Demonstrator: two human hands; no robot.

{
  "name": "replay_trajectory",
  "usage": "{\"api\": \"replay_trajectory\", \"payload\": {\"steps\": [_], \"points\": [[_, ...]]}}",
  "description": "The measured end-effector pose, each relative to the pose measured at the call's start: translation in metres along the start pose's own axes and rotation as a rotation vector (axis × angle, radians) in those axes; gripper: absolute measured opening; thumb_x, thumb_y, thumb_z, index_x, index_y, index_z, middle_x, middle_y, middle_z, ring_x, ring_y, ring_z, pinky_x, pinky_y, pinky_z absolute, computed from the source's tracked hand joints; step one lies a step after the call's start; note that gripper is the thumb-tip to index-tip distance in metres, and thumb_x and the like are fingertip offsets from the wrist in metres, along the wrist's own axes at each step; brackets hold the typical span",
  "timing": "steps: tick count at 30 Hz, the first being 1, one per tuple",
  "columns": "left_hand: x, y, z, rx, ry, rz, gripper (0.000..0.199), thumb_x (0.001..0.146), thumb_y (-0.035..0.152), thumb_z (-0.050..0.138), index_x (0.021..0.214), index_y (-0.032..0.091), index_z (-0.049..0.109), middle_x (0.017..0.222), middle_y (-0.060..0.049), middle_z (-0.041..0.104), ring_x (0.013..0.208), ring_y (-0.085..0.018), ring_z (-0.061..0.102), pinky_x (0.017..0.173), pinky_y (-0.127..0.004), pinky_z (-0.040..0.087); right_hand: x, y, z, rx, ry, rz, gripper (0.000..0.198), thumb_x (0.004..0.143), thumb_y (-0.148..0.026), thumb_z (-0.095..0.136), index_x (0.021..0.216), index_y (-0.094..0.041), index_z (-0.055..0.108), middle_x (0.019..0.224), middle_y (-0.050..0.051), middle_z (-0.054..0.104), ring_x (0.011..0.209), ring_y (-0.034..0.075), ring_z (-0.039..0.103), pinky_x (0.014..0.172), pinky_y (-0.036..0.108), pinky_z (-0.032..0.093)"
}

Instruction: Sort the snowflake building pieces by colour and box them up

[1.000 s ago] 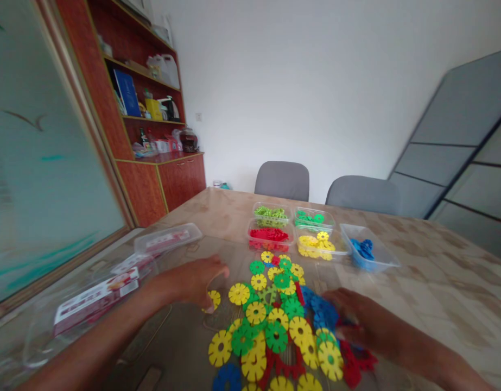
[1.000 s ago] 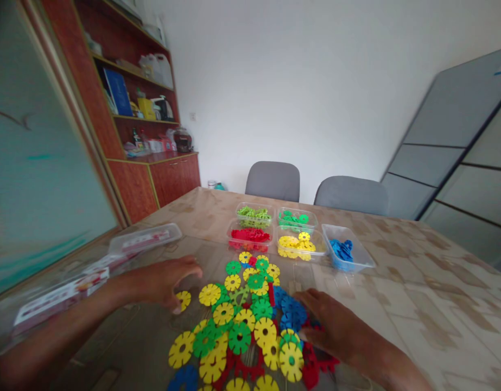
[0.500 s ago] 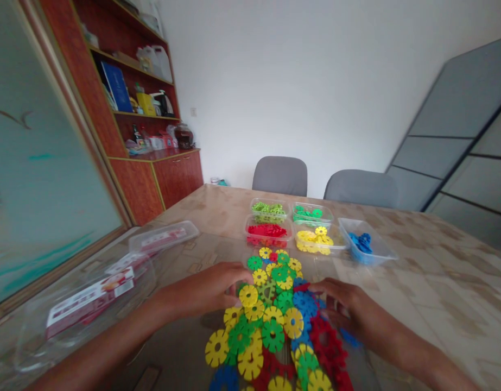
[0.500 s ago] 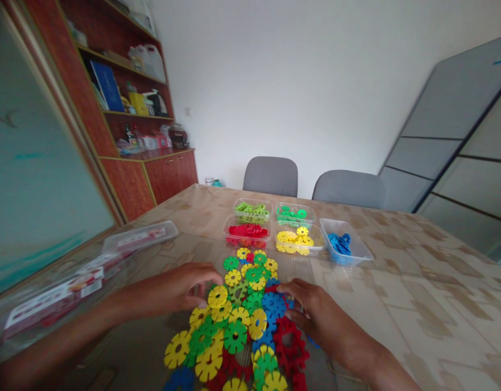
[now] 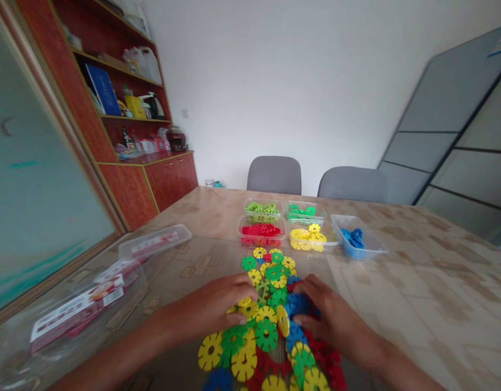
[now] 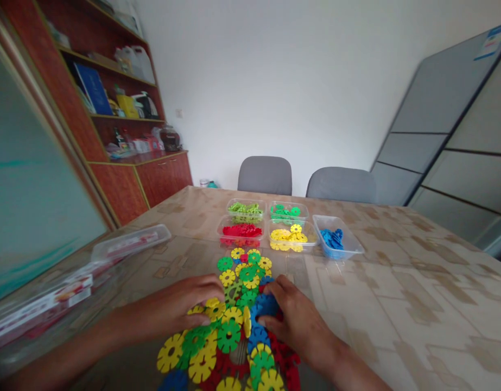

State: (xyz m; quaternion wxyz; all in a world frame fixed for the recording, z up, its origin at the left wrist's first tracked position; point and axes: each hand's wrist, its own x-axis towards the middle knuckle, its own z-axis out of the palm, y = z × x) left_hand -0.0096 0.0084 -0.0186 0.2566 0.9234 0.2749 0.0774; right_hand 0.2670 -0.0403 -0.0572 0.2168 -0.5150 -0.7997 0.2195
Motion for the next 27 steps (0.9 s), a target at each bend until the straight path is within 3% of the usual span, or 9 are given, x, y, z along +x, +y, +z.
{"api": "replay_trajectory", "payload": {"steps": [3, 6, 10, 13, 16, 19, 24, 27], "points": [[0.000, 0.000, 0.000, -0.006, -0.011, 0.010, 0.025, 0.085, 0.023, 0.061, 0.109, 0.025, 0.058, 0.111, -0.003, 0.056, 0.104, -0.021, 0.054, 0.089, -0.027, 0.041, 0.003, 0.002, 0.001, 0.035, 0.062, 0.006, 0.012, 0.077, -0.015, 0.063, 0.083, -0.019, 0.055, 0.088, 0.002, 0.058, 0.078, 0.017, 0.056, 0.067, 0.027, 0.042], [0.001, 0.000, -0.001, -0.002, -0.015, 0.000, 0.026, 0.084, 0.020, 0.062, 0.109, 0.025, 0.058, 0.110, -0.003, 0.056, 0.102, -0.021, 0.055, 0.089, -0.027, 0.042, 0.005, 0.008, -0.006, 0.094, 0.072, 0.023, 0.013, 0.077, -0.010, 0.057, 0.072, -0.019, 0.051, 0.072, -0.001, 0.056, 0.067, 0.014, 0.054, 0.060, 0.025, 0.039], [0.002, 0.000, 0.000, 0.011, -0.016, 0.006, 0.024, 0.085, 0.020, 0.061, 0.108, 0.025, 0.057, 0.111, -0.003, 0.055, 0.104, -0.020, 0.054, 0.089, -0.027, 0.041, 0.003, 0.011, -0.010, 0.153, 0.026, -0.007, 0.005, 0.082, -0.020, 0.059, 0.084, -0.019, 0.055, 0.079, 0.000, 0.059, 0.069, 0.015, 0.054, 0.062, 0.025, 0.041], [0.002, 0.000, 0.001, 0.010, -0.014, 0.007, 0.023, 0.085, 0.020, 0.061, 0.107, 0.025, 0.057, 0.110, -0.003, 0.055, 0.103, -0.020, 0.054, 0.089, -0.027, 0.041, 0.000, 0.009, -0.002, 0.079, 0.013, -0.070, 0.029, 0.075, -0.022, 0.069, 0.101, -0.022, 0.056, 0.097, 0.003, 0.058, 0.081, 0.017, 0.055, 0.069, 0.027, 0.042], [0.001, -0.002, 0.003, -0.005, 0.000, 0.014, 0.023, 0.085, 0.022, 0.060, 0.108, 0.025, 0.058, 0.110, -0.003, 0.055, 0.101, -0.021, 0.054, 0.088, -0.028, 0.042, 0.001, 0.008, 0.004, 0.043, 0.043, -0.076, 0.022, 0.070, -0.015, 0.070, 0.087, -0.021, 0.056, 0.091, 0.002, 0.057, 0.077, 0.016, 0.055, 0.065, 0.025, 0.040], [0.001, -0.003, 0.004, -0.011, 0.013, 0.026, 0.021, 0.087, 0.025, 0.058, 0.108, 0.026, 0.058, 0.109, -0.004, 0.055, 0.100, -0.021, 0.055, 0.088, -0.028, 0.042, 0.005, 0.010, -0.002, 0.105, 0.052, -0.070, 0.008, 0.079, -0.020, 0.064, 0.077, -0.019, 0.056, 0.081, 0.000, 0.059, 0.072, 0.015, 0.054, 0.063, 0.024, 0.039], [0.001, -0.003, 0.003, -0.002, 0.005, 0.031, 0.020, 0.088, 0.028, 0.056, 0.107, 0.026, 0.058, 0.110, -0.004, 0.055, 0.099, -0.021, 0.054, 0.087, -0.028, 0.043, 0.007, 0.018, -0.027, 0.168, 0.003, -0.017, 0.039, 0.091, -0.045, 0.047, 0.062, -0.018, 0.048, 0.059, -0.004, 0.046, 0.057, 0.012, 0.042, 0.053, 0.023, 0.032], [0.001, -0.003, 0.003, -0.011, 0.008, 0.024, 0.020, 0.089, 0.028, 0.055, 0.108, 0.027, 0.058, 0.110, -0.004, 0.054, 0.100, -0.021, 0.054, 0.087, -0.029, 0.043, 0.005, 0.018, -0.036, 0.209, -0.053, -0.044, 0.042, 0.090, -0.049, 0.047, 0.063, -0.018, 0.048, 0.059, -0.005, 0.043, 0.056, 0.011, 0.039, 0.051, 0.022, 0.030]]}}
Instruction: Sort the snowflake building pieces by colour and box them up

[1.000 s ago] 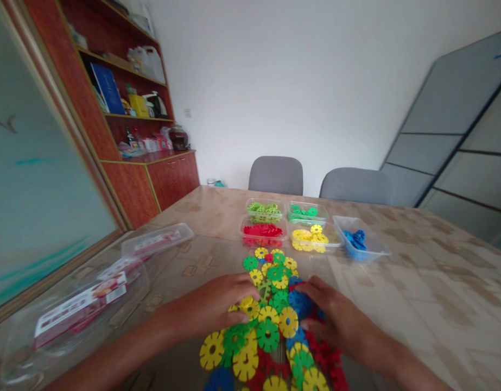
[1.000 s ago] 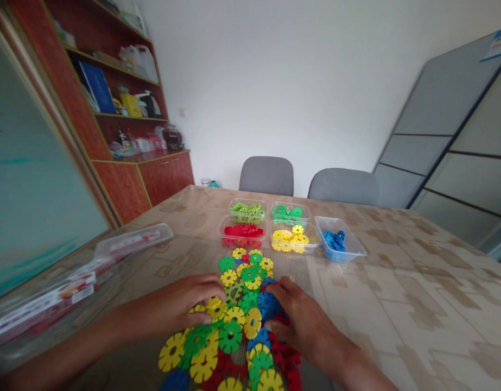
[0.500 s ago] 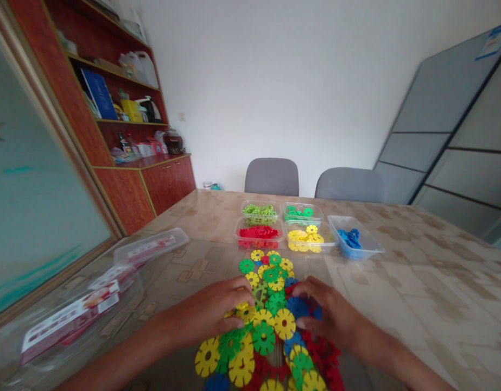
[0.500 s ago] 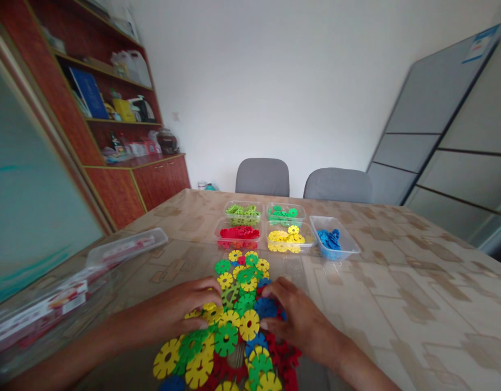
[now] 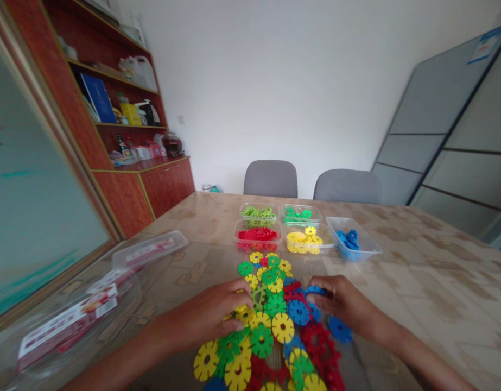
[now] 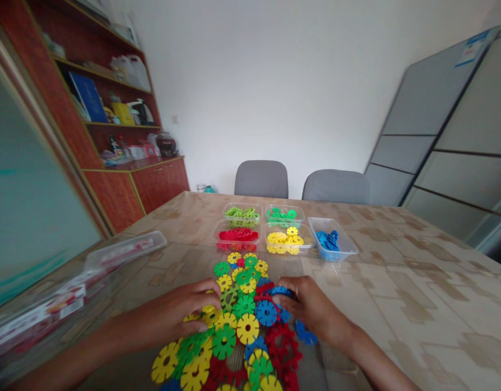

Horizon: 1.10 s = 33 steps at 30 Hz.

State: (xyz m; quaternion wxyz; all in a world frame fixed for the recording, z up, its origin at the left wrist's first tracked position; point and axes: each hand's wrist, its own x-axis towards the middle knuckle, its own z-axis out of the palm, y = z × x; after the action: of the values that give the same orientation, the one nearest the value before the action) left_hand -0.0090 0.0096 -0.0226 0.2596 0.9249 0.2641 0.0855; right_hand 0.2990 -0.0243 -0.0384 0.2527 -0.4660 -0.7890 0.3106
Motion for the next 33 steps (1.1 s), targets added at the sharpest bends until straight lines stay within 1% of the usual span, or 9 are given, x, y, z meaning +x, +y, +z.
{"api": "replay_trajectory", "payload": {"steps": [4, 7, 9, 13, 15, 20, 24, 28, 33], "points": [[-0.001, -0.002, 0.002, -0.010, 0.002, 0.005, 0.023, 0.088, 0.028, 0.056, 0.111, 0.027, 0.058, 0.113, -0.005, 0.054, 0.102, -0.022, 0.054, 0.089, -0.030, 0.042, -0.002, -0.009, 0.008, 0.096, -0.112, -0.027, 0.029, 0.089, -0.041, 0.053, 0.074, -0.016, 0.058, 0.069, -0.002, 0.056, 0.063, 0.012, 0.049, 0.057, 0.022, 0.038], [-0.001, -0.002, 0.002, -0.014, 0.008, 0.013, 0.024, 0.089, 0.029, 0.055, 0.113, 0.026, 0.057, 0.113, -0.005, 0.054, 0.102, -0.022, 0.053, 0.089, -0.030, 0.042, -0.001, -0.013, 0.020, 0.060, -0.082, -0.019, 0.013, 0.084, -0.028, 0.061, 0.093, -0.019, 0.062, 0.085, 0.001, 0.064, 0.074, 0.015, 0.056, 0.066, 0.025, 0.044], [-0.001, -0.002, 0.001, -0.015, 0.004, 0.015, 0.023, 0.089, 0.030, 0.055, 0.112, 0.026, 0.057, 0.113, -0.005, 0.054, 0.103, -0.022, 0.053, 0.089, -0.030, 0.042, 0.000, -0.010, 0.025, -0.019, -0.026, -0.035, 0.024, 0.080, -0.024, 0.065, 0.103, -0.022, 0.059, 0.094, 0.002, 0.062, 0.080, 0.017, 0.057, 0.070, 0.027, 0.044], [0.000, -0.002, 0.001, -0.010, -0.003, 0.017, 0.022, 0.089, 0.029, 0.055, 0.110, 0.026, 0.057, 0.111, -0.005, 0.054, 0.100, -0.022, 0.054, 0.087, -0.030, 0.043, -0.001, -0.002, 0.028, -0.100, 0.034, -0.037, 0.021, 0.075, -0.025, 0.071, 0.090, -0.021, 0.058, 0.086, 0.000, 0.057, 0.076, 0.017, 0.054, 0.066, 0.026, 0.042], [0.000, -0.002, 0.001, -0.009, 0.003, 0.023, 0.022, 0.089, 0.028, 0.056, 0.110, 0.025, 0.057, 0.111, -0.005, 0.054, 0.100, -0.022, 0.053, 0.088, -0.030, 0.043, -0.001, -0.003, 0.028, -0.092, 0.050, 0.000, 0.019, 0.071, -0.019, 0.071, 0.082, -0.020, 0.055, 0.081, -0.001, 0.056, 0.073, 0.015, 0.053, 0.063, 0.024, 0.040], [-0.001, -0.004, 0.002, -0.010, 0.007, 0.028, 0.023, 0.089, 0.028, 0.056, 0.111, 0.025, 0.057, 0.113, -0.005, 0.053, 0.103, -0.022, 0.052, 0.090, -0.031, 0.042, 0.000, -0.015, 0.024, -0.036, 0.020, 0.050, 0.022, 0.067, -0.001, 0.062, 0.076, -0.019, 0.054, 0.074, -0.004, 0.059, 0.067, 0.012, 0.052, 0.061, 0.022, 0.038], [-0.001, -0.003, 0.001, -0.012, 0.002, 0.016, 0.023, 0.089, 0.029, 0.055, 0.112, 0.026, 0.057, 0.114, -0.005, 0.053, 0.104, -0.022, 0.052, 0.090, -0.030, 0.042, 0.000, -0.012, 0.014, 0.059, 0.029, 0.048, 0.012, 0.071, -0.010, 0.062, 0.071, -0.018, 0.053, 0.066, -0.005, 0.054, 0.060, 0.010, 0.046, 0.054, 0.021, 0.034], [-0.001, -0.001, 0.000, -0.010, -0.004, 0.004, 0.023, 0.089, 0.030, 0.055, 0.111, 0.026, 0.057, 0.113, -0.005, 0.054, 0.102, -0.022, 0.053, 0.089, -0.030, 0.042, -0.001, -0.002, 0.007, 0.225, -0.053, 0.055, 0.006, 0.077, -0.021, 0.064, 0.077, -0.018, 0.059, 0.069, -0.003, 0.057, 0.059, 0.010, 0.047, 0.053, 0.021, 0.036], [-0.001, 0.000, -0.001, -0.019, -0.010, 0.012, 0.023, 0.091, 0.032, 0.052, 0.112, 0.026, 0.057, 0.113, -0.006, 0.053, 0.103, -0.022, 0.053, 0.090, -0.030, 0.042, -0.010, -0.004, -0.019, 0.073, -0.121, 0.100, 0.008, 0.077, -0.020, 0.064, 0.084, -0.017, 0.066, 0.067, -0.003, 0.058, 0.061, 0.011, 0.049, 0.053, 0.021, 0.035]]}}
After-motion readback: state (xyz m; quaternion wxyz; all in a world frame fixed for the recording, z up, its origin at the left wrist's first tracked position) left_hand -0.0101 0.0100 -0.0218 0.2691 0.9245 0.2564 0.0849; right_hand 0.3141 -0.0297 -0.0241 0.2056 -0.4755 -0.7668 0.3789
